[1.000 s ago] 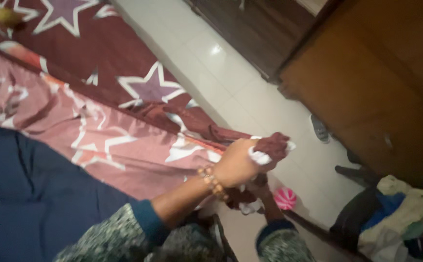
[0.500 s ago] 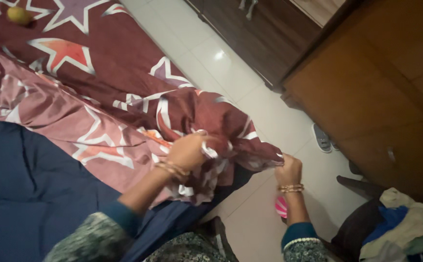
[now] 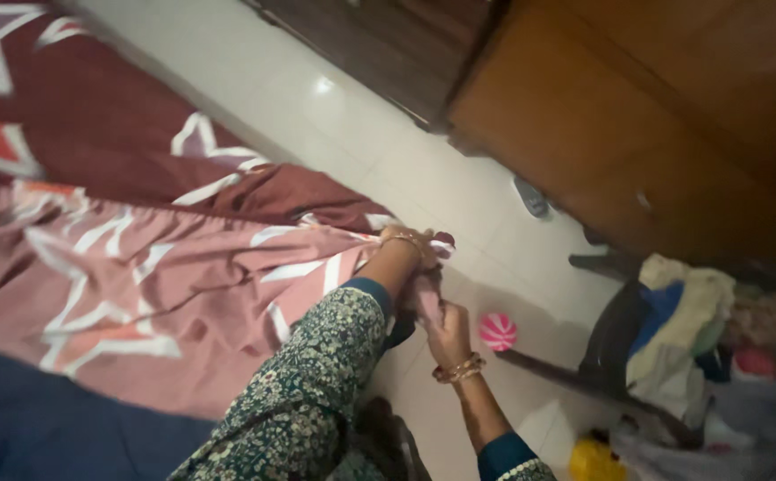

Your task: The person strips a bed by removing a pile of clothes, then pulling off a maroon star-patterned bedsheet and a pillowcase. The person folds the removed items and places them on the bed frame.

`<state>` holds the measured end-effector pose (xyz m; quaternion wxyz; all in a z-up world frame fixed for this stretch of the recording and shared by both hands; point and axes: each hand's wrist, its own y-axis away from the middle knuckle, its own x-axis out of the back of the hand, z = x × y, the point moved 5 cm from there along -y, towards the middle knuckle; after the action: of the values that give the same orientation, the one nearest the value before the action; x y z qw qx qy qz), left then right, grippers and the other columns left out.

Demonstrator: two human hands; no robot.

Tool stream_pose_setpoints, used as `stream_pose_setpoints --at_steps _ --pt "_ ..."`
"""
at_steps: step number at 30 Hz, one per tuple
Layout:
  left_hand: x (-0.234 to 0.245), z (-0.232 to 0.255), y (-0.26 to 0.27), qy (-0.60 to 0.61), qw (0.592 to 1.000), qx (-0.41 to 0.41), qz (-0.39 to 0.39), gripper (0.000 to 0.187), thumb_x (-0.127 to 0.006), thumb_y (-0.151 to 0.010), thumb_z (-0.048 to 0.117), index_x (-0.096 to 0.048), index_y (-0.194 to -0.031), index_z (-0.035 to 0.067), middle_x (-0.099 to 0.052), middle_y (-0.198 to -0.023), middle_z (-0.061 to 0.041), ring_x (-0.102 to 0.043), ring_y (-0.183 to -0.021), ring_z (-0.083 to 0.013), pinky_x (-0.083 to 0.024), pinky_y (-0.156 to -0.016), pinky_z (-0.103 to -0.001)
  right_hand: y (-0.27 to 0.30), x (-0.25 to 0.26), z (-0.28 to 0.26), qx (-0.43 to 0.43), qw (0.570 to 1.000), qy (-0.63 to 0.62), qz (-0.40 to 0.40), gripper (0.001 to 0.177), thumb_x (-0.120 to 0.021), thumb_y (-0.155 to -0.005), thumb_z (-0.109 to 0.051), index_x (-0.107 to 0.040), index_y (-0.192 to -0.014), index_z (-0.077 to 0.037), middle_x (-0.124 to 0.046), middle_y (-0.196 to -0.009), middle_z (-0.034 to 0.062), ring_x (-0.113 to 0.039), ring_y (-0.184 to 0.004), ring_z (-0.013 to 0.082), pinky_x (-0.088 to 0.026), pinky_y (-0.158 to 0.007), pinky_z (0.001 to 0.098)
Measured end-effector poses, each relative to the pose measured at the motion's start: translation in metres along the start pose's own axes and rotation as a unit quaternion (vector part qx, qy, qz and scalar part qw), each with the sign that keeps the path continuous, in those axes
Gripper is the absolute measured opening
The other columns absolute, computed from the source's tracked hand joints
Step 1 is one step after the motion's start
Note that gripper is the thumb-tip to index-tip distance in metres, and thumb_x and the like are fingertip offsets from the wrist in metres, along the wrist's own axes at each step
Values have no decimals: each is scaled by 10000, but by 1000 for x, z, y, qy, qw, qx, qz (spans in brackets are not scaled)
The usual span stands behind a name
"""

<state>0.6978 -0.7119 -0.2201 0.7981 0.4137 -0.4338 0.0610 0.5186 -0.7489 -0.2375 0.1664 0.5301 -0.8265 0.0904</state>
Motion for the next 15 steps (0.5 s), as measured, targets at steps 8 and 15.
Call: stream_pose_setpoints --at_steps 8,15 --pt "-17 20 17 -74 995 -25 -65 397 -626 -936 372 -675 -1275 172 -614 -1398 -123 -673 -1185 -329 -560 -936 -459 28 -26 -22 -39 995 0 -88 268 -591 -936 -182 -664 -843 59 -639 -638 170 -611 -572 230 -499 -572 383" --pt "-19 29 25 -132 990 -21 -47 417 -627 -921 429 -690 -1240 168 -635 -1342 -121 -674 -1168 -316 -555 -937 -446 39 -32 -41 30 992 52 -113 160 -560 -826 -80 -657 -837 46 -659 -719 233 -644 -651 355 -522 -632 447"
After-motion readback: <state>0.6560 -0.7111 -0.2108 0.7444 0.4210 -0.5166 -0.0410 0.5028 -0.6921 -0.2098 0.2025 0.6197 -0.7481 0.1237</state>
